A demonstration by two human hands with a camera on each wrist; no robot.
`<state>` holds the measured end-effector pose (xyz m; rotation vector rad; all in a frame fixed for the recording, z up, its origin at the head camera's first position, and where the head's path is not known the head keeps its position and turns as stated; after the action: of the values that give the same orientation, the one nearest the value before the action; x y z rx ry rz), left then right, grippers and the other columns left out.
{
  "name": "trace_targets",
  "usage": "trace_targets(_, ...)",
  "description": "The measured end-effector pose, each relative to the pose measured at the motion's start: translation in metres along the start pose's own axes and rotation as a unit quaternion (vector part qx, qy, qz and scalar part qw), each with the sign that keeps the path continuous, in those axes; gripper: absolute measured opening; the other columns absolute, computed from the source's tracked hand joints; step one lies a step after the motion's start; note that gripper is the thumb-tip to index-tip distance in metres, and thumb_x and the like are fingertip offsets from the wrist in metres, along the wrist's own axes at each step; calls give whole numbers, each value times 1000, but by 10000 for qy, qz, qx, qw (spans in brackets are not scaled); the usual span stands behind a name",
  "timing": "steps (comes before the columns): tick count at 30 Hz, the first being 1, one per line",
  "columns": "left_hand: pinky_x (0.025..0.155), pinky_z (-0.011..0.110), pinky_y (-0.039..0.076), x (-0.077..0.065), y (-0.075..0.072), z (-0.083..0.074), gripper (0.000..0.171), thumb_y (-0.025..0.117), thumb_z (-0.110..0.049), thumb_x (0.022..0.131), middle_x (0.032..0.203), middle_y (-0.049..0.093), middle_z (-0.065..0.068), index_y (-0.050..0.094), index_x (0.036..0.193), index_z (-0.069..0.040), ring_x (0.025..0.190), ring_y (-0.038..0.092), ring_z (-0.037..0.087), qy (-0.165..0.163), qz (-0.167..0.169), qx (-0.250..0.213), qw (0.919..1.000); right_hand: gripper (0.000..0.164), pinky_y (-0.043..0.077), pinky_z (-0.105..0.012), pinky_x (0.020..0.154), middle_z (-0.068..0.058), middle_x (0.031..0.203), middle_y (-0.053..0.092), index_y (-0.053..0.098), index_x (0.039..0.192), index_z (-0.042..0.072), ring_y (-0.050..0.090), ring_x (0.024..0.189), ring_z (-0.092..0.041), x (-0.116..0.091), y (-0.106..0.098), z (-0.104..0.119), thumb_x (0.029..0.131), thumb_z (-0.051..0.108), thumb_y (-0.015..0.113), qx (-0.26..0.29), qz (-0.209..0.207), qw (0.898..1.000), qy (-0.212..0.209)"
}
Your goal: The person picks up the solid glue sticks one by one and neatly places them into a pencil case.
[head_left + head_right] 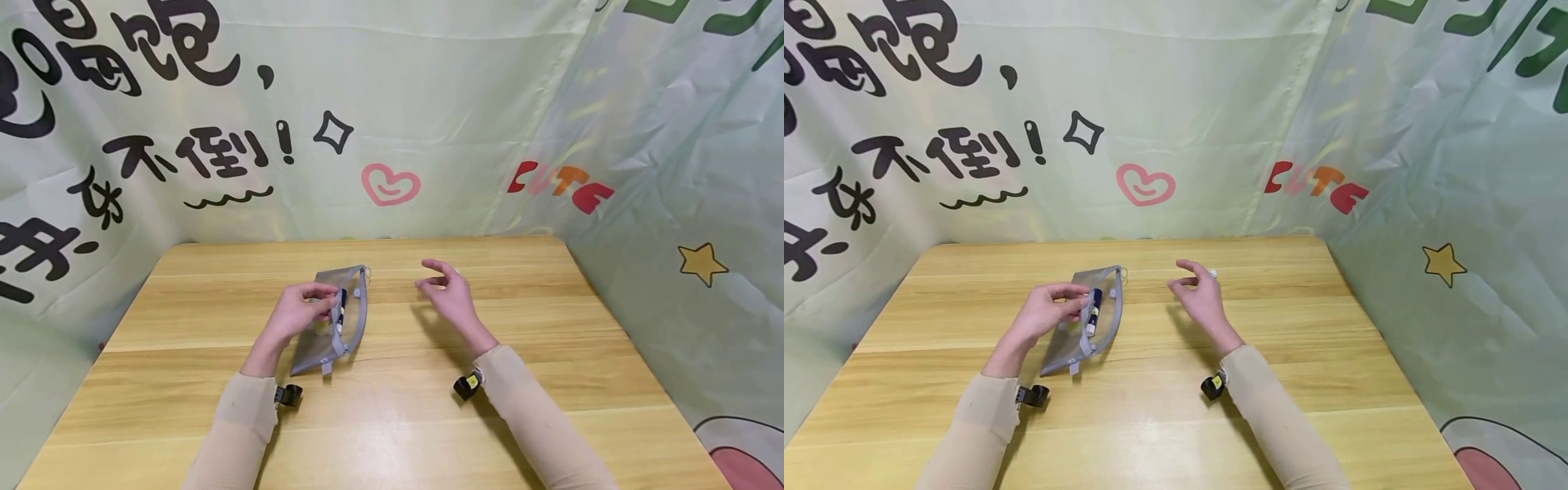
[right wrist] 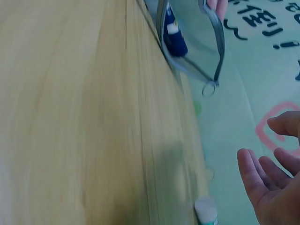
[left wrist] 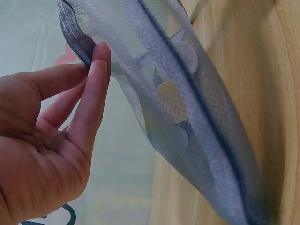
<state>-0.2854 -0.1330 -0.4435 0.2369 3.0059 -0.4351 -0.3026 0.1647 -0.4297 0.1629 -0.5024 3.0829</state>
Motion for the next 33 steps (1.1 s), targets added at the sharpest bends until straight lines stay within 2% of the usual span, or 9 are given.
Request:
trace_targets(4, 77, 36, 67, 0, 1, 0, 26, 73, -9, 98, 109, 73, 17, 72, 123, 0, 80, 70, 20, 30, 8, 7, 10000, 47, 61, -30, 76, -15, 129, 67, 62, 141, 13, 68, 108, -27, 4, -15, -9, 96, 16, 74, -32, -185, 9997, 148)
trace_targets(7, 77, 36, 67, 0, 0, 0, 26, 73, -9, 98, 107, 73, 17, 72, 123, 0, 80, 70, 19, 33, -3, 8, 10000, 47, 60, -28, 74, -21, 126, 67, 61, 143, 12, 66, 109, -28, 7, -25, -16, 97, 17, 73, -137, -292, 9991, 274)
trace_targets(13, 77, 36, 67, 0, 0, 0, 25, 73, -9, 98, 105, 71, 16, 73, 122, -1, 79, 69, 20, 8, -36, 26, 10000, 49, 54, -17, 73, -21, 139, 60, 59, 144, 9, 63, 114, -30, 14, -42, -26, 98, 16, 72, -281, -453, 9980, 350)
trace_targets(17, 78, 36, 67, 0, 0, 0, 25, 73, -9, 98, 106, 70, 16, 73, 122, -1, 80, 69, 19, -8, -28, 28, 10000, 51, 55, -18, 73, -17, 145, 58, 57, 146, 9, 61, 114, -28, 16, -50, -33, 98, 18, 71, -371, -502, 9972, 418)
trace_targets(24, 79, 37, 67, 1, 1, 0, 25, 74, -8, 98, 107, 68, 16, 73, 122, -1, 79, 69, 19, -47, -17, -33, 10000, 55, 56, -18, 74, -21, 146, 55, 50, 151, 5, 62, 117, -32, 18, -59, -44, 100, 17, 69, -479, -401, 9965, 562)
trace_targets(26, 79, 37, 67, 1, 1, 0, 25, 74, -7, 97, 107, 67, 16, 73, 122, -1, 79, 69, 19, -50, -2, -44, 10000, 58, 57, -19, 75, -21, 150, 52, 48, 152, 3, 61, 119, -33, 20, -59, -46, 99, 16, 68, -506, -341, 9963, 610)
trace_targets(33, 80, 39, 67, 1, 1, 0, 25, 73, -7, 98, 107, 68, 16, 73, 122, -1, 79, 69, 20, -9, -10, -3, 10000, 69, 64, -38, 88, -22, 160, 39, 35, 157, -4, 63, 116, -38, 24, -53, -54, 98, 11, 69, -388, 55, 9951, 907)
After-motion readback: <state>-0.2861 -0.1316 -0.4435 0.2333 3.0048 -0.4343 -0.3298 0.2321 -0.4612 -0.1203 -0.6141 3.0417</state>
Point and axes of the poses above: each hand's wrist, its own x-axis towards the middle knuckle, its own y-axis out of the palm, z = x × y, the point moved 9 cm from there along x, towards the middle knuckle
